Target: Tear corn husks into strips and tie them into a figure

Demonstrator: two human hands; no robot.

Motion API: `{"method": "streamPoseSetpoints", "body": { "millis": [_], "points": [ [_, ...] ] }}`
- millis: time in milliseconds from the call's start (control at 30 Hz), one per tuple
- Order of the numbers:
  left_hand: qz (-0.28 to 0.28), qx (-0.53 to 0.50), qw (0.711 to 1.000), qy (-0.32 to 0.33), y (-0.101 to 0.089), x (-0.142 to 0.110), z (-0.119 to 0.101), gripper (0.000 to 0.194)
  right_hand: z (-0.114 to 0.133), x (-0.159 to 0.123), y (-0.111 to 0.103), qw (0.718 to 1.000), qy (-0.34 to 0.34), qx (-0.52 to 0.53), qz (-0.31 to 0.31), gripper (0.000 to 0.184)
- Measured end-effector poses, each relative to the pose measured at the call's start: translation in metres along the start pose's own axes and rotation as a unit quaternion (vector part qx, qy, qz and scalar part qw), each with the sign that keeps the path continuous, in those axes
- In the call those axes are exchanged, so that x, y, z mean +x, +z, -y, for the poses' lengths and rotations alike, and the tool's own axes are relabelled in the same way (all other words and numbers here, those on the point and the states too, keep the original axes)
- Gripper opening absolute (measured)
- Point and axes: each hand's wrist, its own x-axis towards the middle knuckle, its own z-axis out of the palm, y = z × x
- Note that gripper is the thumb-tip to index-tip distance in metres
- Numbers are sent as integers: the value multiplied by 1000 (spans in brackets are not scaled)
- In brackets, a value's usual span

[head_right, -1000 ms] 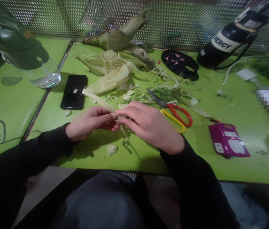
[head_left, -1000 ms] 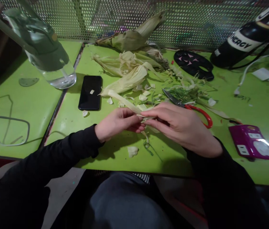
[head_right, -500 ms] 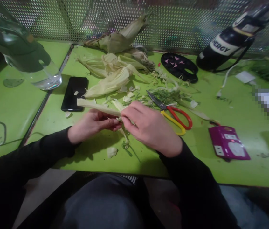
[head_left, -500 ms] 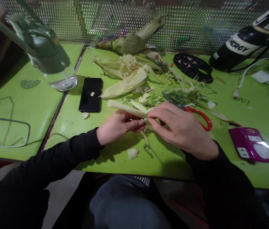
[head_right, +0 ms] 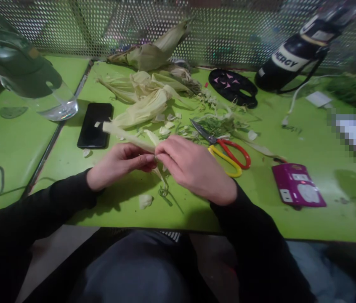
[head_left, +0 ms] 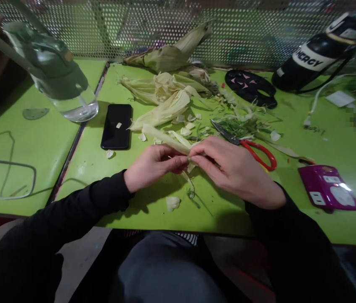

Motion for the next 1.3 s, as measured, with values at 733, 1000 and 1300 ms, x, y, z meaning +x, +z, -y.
{"method": "streamPoseSetpoints", "body": {
  "millis": [733, 1000, 1300],
  "points": [
    [4, -78, 997, 30, -1, 3, 9, 26, 1, 3, -1, 997, 46, 66, -1, 9],
    [31, -135, 990, -15, -2, 0, 2, 15, -2, 2, -2, 997, 35, 62, -16, 10],
    [-10, -123, 992, 22, -2, 3, 5, 19, 7, 3, 14, 987, 114, 66, -93, 8]
  ]
}}
